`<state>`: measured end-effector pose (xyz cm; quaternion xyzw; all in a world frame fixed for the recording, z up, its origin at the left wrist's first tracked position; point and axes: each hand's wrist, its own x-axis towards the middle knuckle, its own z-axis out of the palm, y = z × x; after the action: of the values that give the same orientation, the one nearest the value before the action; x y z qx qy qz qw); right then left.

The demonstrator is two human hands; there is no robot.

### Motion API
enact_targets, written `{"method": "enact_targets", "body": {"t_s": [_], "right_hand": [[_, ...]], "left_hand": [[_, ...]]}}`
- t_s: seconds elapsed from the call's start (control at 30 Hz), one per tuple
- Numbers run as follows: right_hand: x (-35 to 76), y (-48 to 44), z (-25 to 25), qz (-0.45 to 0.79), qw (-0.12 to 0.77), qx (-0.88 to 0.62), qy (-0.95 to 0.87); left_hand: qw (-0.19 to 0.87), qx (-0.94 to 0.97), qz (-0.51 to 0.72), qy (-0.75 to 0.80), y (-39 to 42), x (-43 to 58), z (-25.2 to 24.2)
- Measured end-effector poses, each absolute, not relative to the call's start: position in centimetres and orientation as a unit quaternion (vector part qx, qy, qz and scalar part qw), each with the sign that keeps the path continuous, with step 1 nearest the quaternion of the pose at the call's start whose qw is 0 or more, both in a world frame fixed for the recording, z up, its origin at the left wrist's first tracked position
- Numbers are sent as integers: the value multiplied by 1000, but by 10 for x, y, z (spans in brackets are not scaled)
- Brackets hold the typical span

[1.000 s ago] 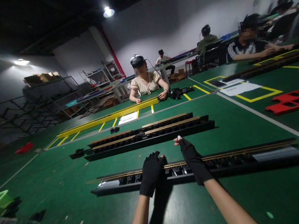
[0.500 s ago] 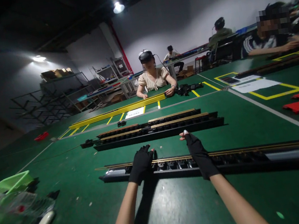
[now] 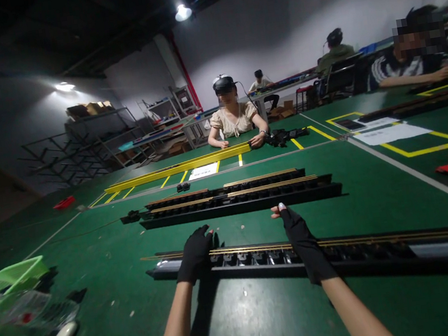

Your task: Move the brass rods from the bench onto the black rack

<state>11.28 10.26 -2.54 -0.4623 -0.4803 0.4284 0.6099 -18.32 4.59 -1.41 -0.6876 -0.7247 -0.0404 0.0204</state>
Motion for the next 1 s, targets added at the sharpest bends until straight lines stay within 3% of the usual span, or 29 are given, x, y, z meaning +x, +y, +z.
{"method": "enact_targets", "body": {"t_s": [0.53, 1.0], "right_hand": [[112, 107, -32, 451, 616, -469, -444], [110, 107, -32, 426, 629, -454, -466]], "left_hand": [[49, -652, 36, -756, 45, -210, -2], [70, -660, 21, -748, 49, -172, -13]]}}
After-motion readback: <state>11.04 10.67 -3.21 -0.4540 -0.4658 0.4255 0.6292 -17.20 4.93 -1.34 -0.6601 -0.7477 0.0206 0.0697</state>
